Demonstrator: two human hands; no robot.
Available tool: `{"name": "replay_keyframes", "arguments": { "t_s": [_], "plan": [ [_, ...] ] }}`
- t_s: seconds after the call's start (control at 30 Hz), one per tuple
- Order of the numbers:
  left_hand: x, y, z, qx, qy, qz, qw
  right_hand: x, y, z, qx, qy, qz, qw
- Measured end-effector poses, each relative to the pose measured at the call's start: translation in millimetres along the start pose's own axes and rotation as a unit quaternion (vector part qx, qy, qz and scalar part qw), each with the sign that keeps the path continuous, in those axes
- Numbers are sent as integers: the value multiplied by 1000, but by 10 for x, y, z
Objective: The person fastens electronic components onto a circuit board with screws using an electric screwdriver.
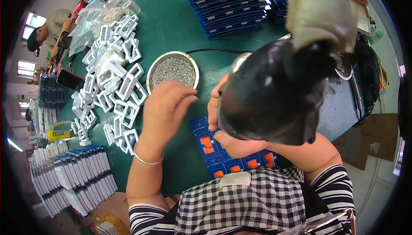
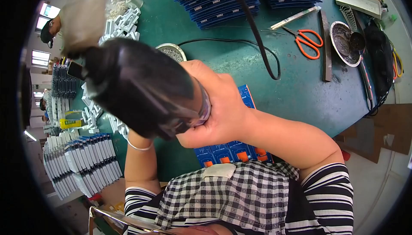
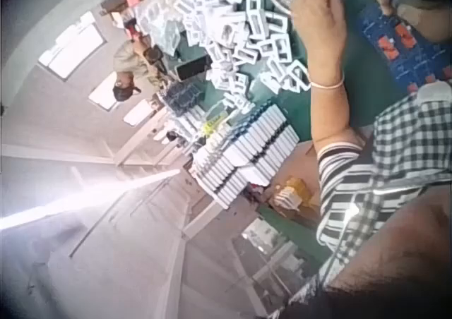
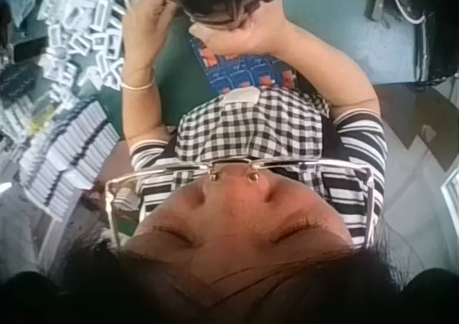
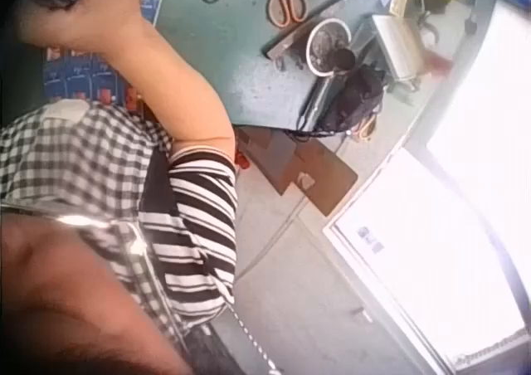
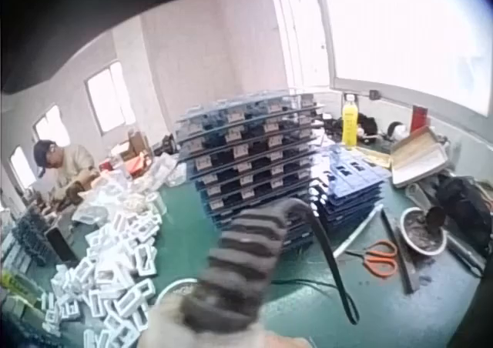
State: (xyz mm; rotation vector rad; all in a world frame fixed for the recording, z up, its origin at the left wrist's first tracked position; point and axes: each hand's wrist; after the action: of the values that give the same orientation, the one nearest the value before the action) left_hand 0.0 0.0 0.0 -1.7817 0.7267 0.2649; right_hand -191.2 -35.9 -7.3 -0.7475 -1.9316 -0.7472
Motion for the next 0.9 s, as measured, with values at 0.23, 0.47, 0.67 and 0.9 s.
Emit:
{"name": "replay_keyframes", "arguments": {
  "t_s": [0.23, 0.47, 0.67, 0.9],
  "plan": [
    [557, 58, -60, -68, -92, -17, 993, -11, 112, -37, -29, 33, -21, 999],
    [547, 71, -249, 54, -96, -181, 977, -37, -287, -9, -127, 24, -213, 968],
    [433, -71, -124, 18, -139, -144, 980, 264, -403, 107, -145, -65, -221, 962],
    [-295, 414, 284, 94, 29, -7, 995, 263, -460, 240, -151, -50, -255, 954]
  ]
}}
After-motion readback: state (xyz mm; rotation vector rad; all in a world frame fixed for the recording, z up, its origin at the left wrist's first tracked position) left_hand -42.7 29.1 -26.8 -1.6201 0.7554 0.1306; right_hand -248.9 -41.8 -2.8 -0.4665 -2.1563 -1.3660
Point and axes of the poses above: each hand's wrist, its own z-axis away from the middle knuckle, its own y-axis out of the palm, x = y × z, and after that the axes turned 3 degrees about -z, right-handed
